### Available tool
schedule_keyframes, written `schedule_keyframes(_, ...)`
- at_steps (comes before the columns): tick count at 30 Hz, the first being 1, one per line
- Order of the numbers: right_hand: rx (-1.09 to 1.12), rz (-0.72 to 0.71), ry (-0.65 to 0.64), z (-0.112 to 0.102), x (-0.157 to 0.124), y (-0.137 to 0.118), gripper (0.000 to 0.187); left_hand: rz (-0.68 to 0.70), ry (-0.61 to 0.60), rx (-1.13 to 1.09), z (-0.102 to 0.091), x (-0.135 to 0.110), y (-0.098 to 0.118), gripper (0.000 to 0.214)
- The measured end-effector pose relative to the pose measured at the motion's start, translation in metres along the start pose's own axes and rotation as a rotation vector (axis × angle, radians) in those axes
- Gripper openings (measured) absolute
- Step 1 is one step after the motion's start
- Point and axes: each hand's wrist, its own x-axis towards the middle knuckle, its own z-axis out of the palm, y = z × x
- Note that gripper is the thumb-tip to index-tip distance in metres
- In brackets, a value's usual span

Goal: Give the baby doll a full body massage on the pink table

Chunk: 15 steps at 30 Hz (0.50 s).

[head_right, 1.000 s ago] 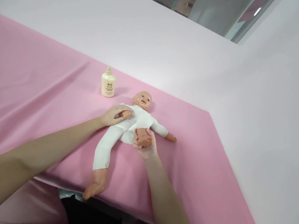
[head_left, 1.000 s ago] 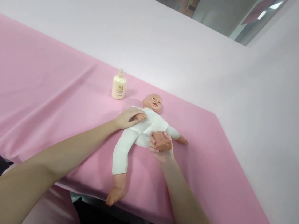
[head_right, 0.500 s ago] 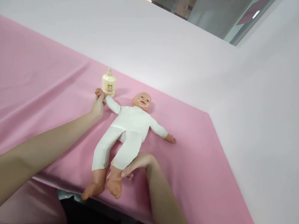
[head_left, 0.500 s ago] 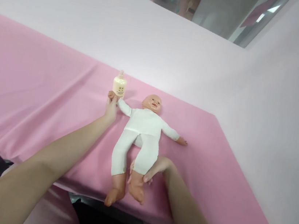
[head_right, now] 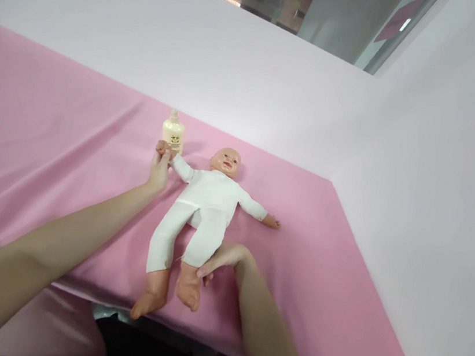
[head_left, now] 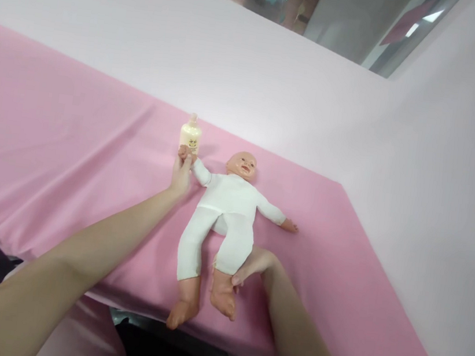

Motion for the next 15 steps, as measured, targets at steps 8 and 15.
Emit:
schedule_keyframes(8,0.499,-0.494,0.317,-0.003,-0.001,0.012,0.058,0.342,-0.771,0.351,0.013,-0.038,0.049,0.039)
schedule_keyframes(15,0.559,-0.563,0.455,-0.017,-0.006,-0.006,0.050,0.488,-0.949,0.448,0.015,-0.037,0.049,0.037)
